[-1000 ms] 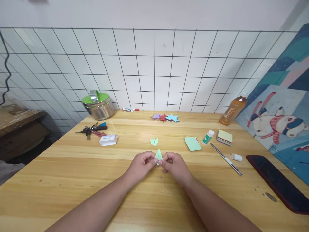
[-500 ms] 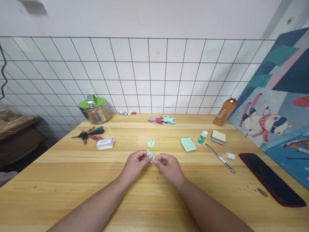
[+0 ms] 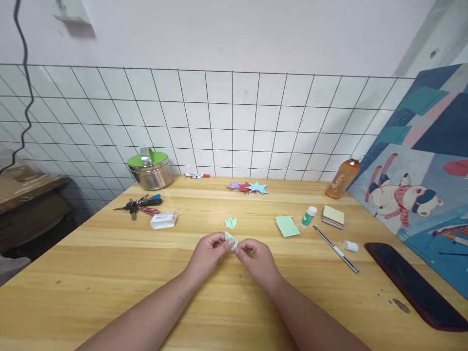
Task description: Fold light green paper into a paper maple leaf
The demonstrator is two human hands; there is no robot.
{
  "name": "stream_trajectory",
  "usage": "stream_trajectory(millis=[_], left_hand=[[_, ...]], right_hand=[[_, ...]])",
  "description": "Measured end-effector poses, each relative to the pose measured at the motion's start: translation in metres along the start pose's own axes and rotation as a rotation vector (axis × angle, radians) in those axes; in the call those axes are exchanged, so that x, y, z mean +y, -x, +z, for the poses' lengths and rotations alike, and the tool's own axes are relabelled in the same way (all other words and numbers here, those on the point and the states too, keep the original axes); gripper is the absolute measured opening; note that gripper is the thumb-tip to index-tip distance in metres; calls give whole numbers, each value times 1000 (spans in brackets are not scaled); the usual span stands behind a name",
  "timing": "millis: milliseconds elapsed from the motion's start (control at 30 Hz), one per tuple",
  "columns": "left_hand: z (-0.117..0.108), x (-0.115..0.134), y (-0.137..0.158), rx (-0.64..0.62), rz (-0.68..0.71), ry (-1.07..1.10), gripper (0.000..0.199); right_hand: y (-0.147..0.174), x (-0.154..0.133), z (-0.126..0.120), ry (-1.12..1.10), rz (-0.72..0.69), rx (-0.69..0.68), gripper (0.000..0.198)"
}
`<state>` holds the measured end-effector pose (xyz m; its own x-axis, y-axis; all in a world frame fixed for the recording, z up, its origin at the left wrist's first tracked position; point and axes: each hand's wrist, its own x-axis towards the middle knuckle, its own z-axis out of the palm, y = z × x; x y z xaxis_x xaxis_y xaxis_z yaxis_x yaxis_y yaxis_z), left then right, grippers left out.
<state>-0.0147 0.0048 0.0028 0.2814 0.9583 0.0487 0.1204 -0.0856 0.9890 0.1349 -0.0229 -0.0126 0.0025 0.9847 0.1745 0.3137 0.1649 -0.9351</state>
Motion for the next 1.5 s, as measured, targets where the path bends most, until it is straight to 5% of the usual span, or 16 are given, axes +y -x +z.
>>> stream_trajectory(millis=[267,767,1100,1500], left_hand=[[1,-1,-1,-121,-110,72,26],[0,1,-2,-152,-166,80,29],[-3,-1,-2,-140,-149,36,30],[3,-10,2,-306,5,-239,29]], right_hand=[[-3,-6,-10,19,-7,-3,15],[-4,-3,-12,3,1,-31,15],[4,-9,-5,67,-71,-40,9],[0,-8,-3,-211,107,-26,8]])
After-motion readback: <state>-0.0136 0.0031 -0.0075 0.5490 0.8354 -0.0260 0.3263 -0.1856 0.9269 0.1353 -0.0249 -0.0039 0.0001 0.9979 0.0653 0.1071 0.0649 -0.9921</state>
